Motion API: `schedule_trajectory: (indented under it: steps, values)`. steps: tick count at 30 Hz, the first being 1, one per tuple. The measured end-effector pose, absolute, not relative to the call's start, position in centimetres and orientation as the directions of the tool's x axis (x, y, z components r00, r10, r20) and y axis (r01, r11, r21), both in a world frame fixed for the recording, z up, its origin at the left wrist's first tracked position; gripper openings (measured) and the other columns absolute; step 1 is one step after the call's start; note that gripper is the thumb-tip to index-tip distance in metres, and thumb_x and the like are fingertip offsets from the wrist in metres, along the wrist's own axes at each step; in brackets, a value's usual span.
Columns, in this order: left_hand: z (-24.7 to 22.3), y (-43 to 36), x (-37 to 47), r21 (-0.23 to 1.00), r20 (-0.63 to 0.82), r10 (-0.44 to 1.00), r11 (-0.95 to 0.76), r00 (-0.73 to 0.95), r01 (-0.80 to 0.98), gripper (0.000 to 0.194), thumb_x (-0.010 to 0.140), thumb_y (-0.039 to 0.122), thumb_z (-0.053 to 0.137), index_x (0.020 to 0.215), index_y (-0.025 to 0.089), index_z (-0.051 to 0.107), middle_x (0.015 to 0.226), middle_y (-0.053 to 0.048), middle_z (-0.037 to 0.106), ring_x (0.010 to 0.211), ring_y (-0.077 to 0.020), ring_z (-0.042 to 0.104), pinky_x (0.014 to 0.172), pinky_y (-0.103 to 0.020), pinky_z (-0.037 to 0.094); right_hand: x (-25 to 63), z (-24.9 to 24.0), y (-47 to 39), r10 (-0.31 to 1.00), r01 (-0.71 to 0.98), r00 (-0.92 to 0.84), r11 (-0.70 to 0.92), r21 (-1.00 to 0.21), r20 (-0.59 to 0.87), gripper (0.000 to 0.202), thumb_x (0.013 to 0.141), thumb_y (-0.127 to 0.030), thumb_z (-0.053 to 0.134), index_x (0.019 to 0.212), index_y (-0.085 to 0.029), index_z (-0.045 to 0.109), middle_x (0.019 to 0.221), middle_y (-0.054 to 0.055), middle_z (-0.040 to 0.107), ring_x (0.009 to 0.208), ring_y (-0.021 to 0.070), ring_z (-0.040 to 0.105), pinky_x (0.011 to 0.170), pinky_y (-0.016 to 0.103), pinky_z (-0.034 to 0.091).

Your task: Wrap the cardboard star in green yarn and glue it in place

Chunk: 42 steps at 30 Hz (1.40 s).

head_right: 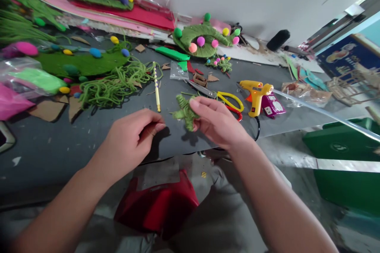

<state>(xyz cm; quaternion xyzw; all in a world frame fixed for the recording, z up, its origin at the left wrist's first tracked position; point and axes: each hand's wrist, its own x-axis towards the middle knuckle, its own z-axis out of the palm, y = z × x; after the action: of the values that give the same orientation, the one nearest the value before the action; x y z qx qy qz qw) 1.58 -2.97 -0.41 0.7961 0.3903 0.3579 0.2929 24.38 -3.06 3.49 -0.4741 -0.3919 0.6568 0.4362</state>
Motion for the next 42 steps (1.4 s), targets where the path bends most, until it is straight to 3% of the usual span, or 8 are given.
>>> schedule_trajectory:
  steps: [8, 11, 14, 17, 21, 25, 34, 42]
  values:
    - [-0.7, -3.2, 1.1, 0.764, 0.353, 0.845, -0.508, 0.402, 0.396, 0.015, 0.102, 0.015, 0.053, 0.092, 0.020, 0.063, 0.086, -0.001, 0.065, 0.079, -0.0147, 0.059, 0.075, -0.028, 0.047, 27.0, 4.1, -1.0, 0.984, -0.234, -0.002, -0.172, -0.957, -0.177, 0.021, 0.083, -0.040, 0.087, 0.081, -0.023, 0.074, 0.074, -0.003, 0.062, 0.062, 0.0081, 0.055, 0.058, 0.019, 0.052]
    - [-0.8, -3.3, 1.1, 0.796, 0.373, 0.857, -0.492, 0.356, 0.352, 0.014, 0.103, 0.019, 0.053, 0.111, 0.019, 0.065, 0.104, -0.005, 0.069, 0.094, -0.0172, 0.066, 0.087, -0.030, 0.053, 26.6, 4.1, -0.8, 0.984, -0.131, -0.054, -0.178, -0.975, -0.172, 0.028, 0.083, -0.048, 0.086, 0.086, -0.022, 0.075, 0.075, -0.003, 0.063, 0.061, 0.0075, 0.053, 0.056, 0.020, 0.050]
    - [-1.0, -3.2, 1.2, 0.836, 0.377, 0.862, -0.474, 0.340, 0.275, 0.052, 0.098, 0.027, 0.067, 0.146, 0.022, 0.050, 0.144, -0.011, 0.060, 0.121, -0.0219, 0.065, 0.102, -0.036, 0.055, 25.5, 4.2, -1.2, 0.978, -0.037, -0.130, -0.171, -0.985, -0.165, 0.033, 0.080, -0.050, 0.087, 0.085, -0.020, 0.075, 0.072, -0.003, 0.062, 0.058, 0.0068, 0.050, 0.054, 0.020, 0.047]
    - [-0.9, -3.1, 1.3, 0.878, 0.336, 0.858, -0.435, 0.387, 0.202, 0.076, 0.090, 0.035, 0.078, 0.156, 0.025, 0.042, 0.157, -0.012, 0.053, 0.130, -0.0259, 0.063, 0.108, -0.040, 0.054, 24.0, 4.3, -2.0, 0.967, 0.018, -0.208, -0.149, -0.989, -0.149, 0.032, 0.079, -0.047, 0.088, 0.082, -0.019, 0.075, 0.069, -0.002, 0.062, 0.060, 0.0082, 0.054, 0.056, 0.022, 0.047]
    - [-0.6, -3.1, 1.5, 0.928, 0.251, 0.869, -0.341, 0.426, 0.148, 0.061, 0.093, 0.037, 0.076, 0.147, 0.021, 0.053, 0.137, -0.012, 0.067, 0.114, -0.0248, 0.070, 0.099, -0.042, 0.060, 22.3, 4.0, -2.6, 0.946, 0.081, -0.306, -0.083, -0.993, -0.104, 0.032, 0.081, -0.048, 0.086, 0.096, -0.020, 0.081, 0.077, -0.001, 0.070, 0.065, 0.0098, 0.057, 0.061, 0.025, 0.047]
    - [-0.6, -2.9, 1.6, 0.959, 0.166, 0.899, -0.244, 0.406, 0.147, 0.042, 0.101, 0.041, 0.066, 0.135, 0.017, 0.061, 0.129, -0.011, 0.066, 0.109, -0.0234, 0.069, 0.093, -0.045, 0.061, 21.4, 3.2, -2.1, 0.943, 0.101, -0.327, -0.035, -0.994, -0.066, 0.035, 0.082, -0.048, 0.084, 0.101, -0.019, 0.081, 0.079, 0.000, 0.073, 0.064, 0.0098, 0.058, 0.060, 0.025, 0.046]
    - [-0.4, -2.6, 0.9, 0.950, 0.071, 0.933, -0.171, 0.353, 0.260, 0.040, 0.101, 0.042, 0.066, 0.131, 0.017, 0.064, 0.133, -0.010, 0.065, 0.115, -0.0262, 0.067, 0.097, -0.047, 0.060, 21.0, 3.9, -1.6, 0.967, 0.087, -0.256, 0.030, -0.996, 0.007, 0.039, 0.065, -0.042, 0.095, 0.084, -0.020, 0.070, 0.064, -0.003, 0.069, 0.055, 0.0116, 0.059, 0.056, 0.027, 0.048]
    - [-0.2, -2.7, 1.0, 0.946, 0.013, 0.954, -0.109, 0.298, 0.306, 0.040, 0.101, 0.042, 0.066, 0.133, 0.017, 0.063, 0.133, -0.011, 0.065, 0.114, -0.0249, 0.067, 0.097, -0.047, 0.060, 22.4, 5.1, -1.1, 0.943, 0.057, -0.330, -0.022, -0.998, -0.040, 0.036, 0.069, -0.040, 0.092, 0.091, -0.017, 0.074, 0.068, -0.001, 0.073, 0.061, 0.0125, 0.065, 0.065, 0.029, 0.055]
